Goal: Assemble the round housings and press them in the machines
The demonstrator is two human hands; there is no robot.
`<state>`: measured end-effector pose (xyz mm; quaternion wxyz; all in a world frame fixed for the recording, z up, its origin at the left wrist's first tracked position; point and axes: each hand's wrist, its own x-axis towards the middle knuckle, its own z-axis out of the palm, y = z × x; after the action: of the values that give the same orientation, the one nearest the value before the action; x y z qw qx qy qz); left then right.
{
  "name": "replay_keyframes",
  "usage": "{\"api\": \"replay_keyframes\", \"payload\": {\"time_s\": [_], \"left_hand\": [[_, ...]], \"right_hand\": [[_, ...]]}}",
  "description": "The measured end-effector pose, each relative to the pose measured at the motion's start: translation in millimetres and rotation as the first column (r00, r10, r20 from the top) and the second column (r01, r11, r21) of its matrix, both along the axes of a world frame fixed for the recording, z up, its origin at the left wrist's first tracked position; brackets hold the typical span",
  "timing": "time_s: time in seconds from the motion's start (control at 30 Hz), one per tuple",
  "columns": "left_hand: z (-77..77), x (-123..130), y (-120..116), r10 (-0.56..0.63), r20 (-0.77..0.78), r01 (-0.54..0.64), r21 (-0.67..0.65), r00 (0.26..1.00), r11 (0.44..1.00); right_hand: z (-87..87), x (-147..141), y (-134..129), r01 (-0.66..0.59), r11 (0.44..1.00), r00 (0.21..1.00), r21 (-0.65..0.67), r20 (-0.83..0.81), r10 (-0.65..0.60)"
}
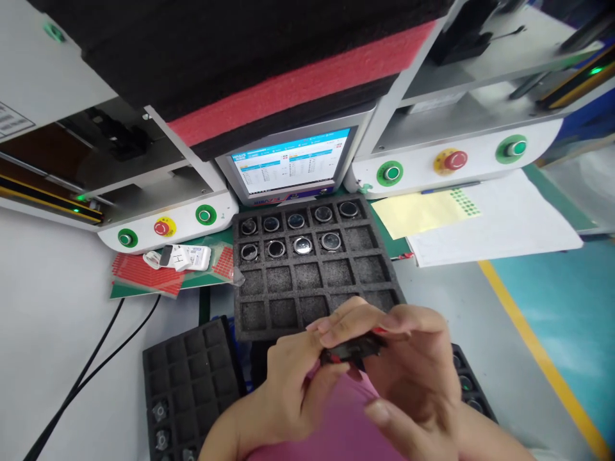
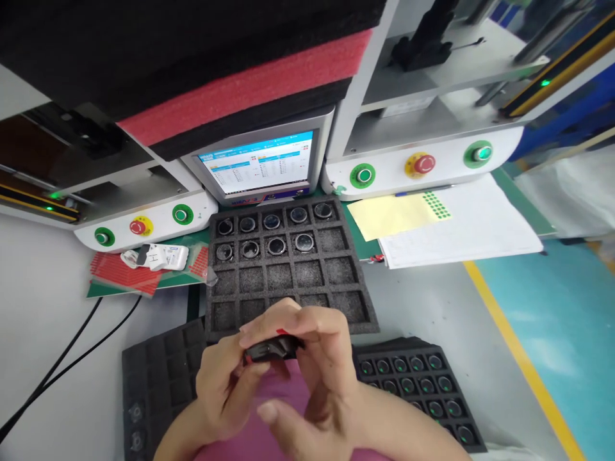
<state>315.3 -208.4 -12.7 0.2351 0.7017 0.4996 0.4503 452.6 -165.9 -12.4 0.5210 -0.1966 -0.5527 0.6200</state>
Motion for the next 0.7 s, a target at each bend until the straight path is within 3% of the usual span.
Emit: {"api": "replay_keyframes", "payload": {"time_s": [0.13, 0.27, 0.6, 0.7], "left_hand": [[0.1, -0.4, -3.8, 0.009, -0.020, -0.010, -0.037, 1.000, 0.999], [-1.1, -0.4, -5.3, -0.020, 0.022, 0.022, -0.090, 1.000, 0.996], [2.6, 0.1, -2.8, 0.002, 0.013, -0.002, 0.005, 1.000, 1.000], [0.4, -1.4, -1.8, -0.054, 0.058, 0.054, 0.009, 0.997, 0.999]], "right_hand": [[-0.8, 1.4, -0.3, 0.032, 0.989, 0.999, 0.146, 0.002, -0.032], [-2.0, 0.9, 3.2, 0.015, 0.977, 0.999, 0.212, 0.031, -0.022], [4.1, -2.4, 4.2, 0.057, 0.946, 0.998, 0.319, 0.002, -0.061], [3.8, -1.8, 6.5, 0.026, 0.934, 0.999, 0.356, 0.033, -0.041]]}}
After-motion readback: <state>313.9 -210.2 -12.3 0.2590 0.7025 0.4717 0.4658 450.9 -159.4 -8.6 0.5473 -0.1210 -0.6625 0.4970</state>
